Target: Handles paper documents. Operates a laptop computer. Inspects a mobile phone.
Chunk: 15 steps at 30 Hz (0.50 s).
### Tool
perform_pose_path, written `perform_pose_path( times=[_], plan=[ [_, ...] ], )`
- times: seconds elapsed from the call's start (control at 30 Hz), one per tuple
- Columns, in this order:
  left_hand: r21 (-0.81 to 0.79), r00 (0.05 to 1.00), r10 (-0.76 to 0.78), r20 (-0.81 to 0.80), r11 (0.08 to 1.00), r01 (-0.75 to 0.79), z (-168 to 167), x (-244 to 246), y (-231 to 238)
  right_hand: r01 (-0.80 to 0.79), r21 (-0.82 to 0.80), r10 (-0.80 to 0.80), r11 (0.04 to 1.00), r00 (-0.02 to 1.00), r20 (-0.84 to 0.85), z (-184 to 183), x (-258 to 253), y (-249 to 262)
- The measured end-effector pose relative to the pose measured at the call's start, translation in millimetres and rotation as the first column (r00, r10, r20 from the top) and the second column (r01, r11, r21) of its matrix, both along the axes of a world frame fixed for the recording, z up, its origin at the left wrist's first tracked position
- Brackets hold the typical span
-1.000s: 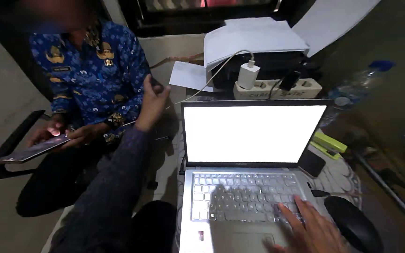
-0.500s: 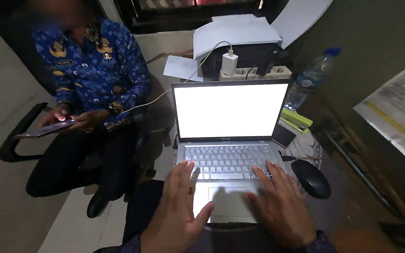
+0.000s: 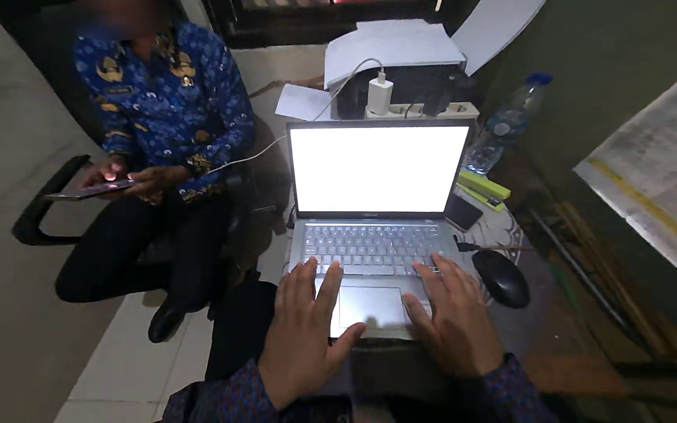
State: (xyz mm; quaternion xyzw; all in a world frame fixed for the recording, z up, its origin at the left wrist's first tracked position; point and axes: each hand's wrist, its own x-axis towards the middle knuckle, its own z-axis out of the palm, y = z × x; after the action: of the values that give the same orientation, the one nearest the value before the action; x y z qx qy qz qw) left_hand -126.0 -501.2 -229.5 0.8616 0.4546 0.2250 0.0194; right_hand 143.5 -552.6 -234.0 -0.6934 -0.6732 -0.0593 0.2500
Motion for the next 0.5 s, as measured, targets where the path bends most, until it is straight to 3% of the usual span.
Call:
perform_pose_path(
  times=[0.23,0.4,0.5],
  plan=[
    [-0.033,1.000,0.009,-0.030,0.999,-0.010,0,1,0,-0.003,0.110,0.021,0.994,0.986,-0.163,17,17,-11],
    [-0.034,0.999,0.007,-0.041,0.999,-0.009,0,1,1,0.132,0.161,-0.118,0.978,0.988,-0.097,37,60,-17],
    [-0.025,1.000,0.005,-0.028,1.000,-0.005,-1,1,1,0.197,0.083,-0.191,0.977,0.979,-0.074,46,89,-16]
  ],
)
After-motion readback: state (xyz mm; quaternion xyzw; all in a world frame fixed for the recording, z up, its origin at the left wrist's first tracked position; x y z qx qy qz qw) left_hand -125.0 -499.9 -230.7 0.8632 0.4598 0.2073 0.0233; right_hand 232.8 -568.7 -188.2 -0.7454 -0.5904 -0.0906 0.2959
